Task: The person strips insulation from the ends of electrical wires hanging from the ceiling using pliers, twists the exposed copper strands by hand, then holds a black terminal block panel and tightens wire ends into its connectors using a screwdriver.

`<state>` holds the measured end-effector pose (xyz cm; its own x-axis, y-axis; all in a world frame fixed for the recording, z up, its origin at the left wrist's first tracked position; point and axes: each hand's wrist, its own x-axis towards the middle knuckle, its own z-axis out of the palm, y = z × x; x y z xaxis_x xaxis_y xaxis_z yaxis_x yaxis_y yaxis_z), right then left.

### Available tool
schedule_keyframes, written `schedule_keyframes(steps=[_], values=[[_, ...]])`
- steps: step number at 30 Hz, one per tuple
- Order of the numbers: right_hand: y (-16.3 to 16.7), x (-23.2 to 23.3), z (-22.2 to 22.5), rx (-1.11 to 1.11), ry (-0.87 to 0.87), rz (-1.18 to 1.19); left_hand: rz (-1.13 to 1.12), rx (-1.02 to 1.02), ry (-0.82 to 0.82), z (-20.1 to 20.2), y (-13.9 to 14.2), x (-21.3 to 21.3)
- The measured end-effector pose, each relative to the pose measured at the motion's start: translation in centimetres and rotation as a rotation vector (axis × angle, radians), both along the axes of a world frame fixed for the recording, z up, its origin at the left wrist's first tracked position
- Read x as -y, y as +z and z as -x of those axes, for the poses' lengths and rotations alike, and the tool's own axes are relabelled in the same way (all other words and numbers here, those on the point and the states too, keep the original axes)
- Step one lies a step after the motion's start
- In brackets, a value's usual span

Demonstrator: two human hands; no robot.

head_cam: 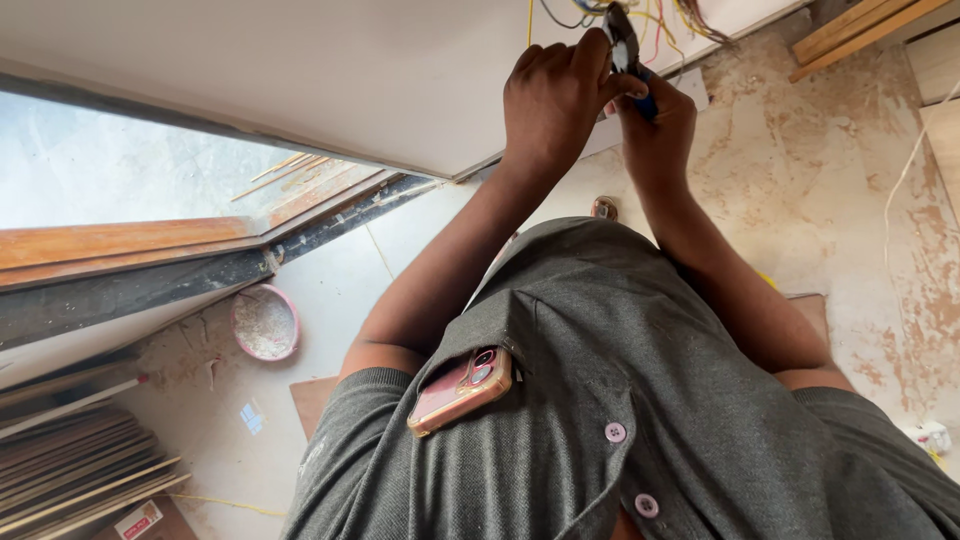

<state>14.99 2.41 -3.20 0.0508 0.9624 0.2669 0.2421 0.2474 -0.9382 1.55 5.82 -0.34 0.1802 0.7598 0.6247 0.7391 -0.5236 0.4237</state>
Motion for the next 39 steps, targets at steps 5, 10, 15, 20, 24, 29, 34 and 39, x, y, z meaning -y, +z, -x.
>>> schedule_keyframes(steps=[5, 10, 15, 20, 24, 29, 34, 39], values=[[2.0, -3.3, 0.0, -0.812, -0.101, 0.563, -0.306, -0.132, -0.145, -1.2, 1.2, 3.8], [1.9, -3.5, -2.6, -0.628, -0.294, 0.091, -0.198, -0.19, -0.136, 2.4, 1.3, 2.6], [1.1, -2.8, -1.2, -0.275, -0.179, -0.14, -0.143, -0.114, -0.264, 6.3, 1.9, 2.1], [2.1, -3.2, 0.1, 0.11, -0.061, -0.283, -0.049, -0.155, -0.329, 6.4, 3.7, 3.4], [1.3, -1.7, 0.0, 0.064, 0.054, 0.027, -0.137, -0.282, -0.361, 6.3, 4.3, 3.9], [-0.5, 1.8, -1.7, -0.503, 0.198, 0.555, -0.292, -0.386, -0.551, 5.9, 4.3, 2.8], [-1.7, 4.5, -5.5, -0.873, 0.151, 0.622, -0.414, -0.505, -0.747, 1.2, 2.8, 0.6], [-2.6, 6.1, -9.9, -0.54, 0.158, 0.511, -0.364, -0.604, -0.878, -4.2, 0.8, -1.1]])
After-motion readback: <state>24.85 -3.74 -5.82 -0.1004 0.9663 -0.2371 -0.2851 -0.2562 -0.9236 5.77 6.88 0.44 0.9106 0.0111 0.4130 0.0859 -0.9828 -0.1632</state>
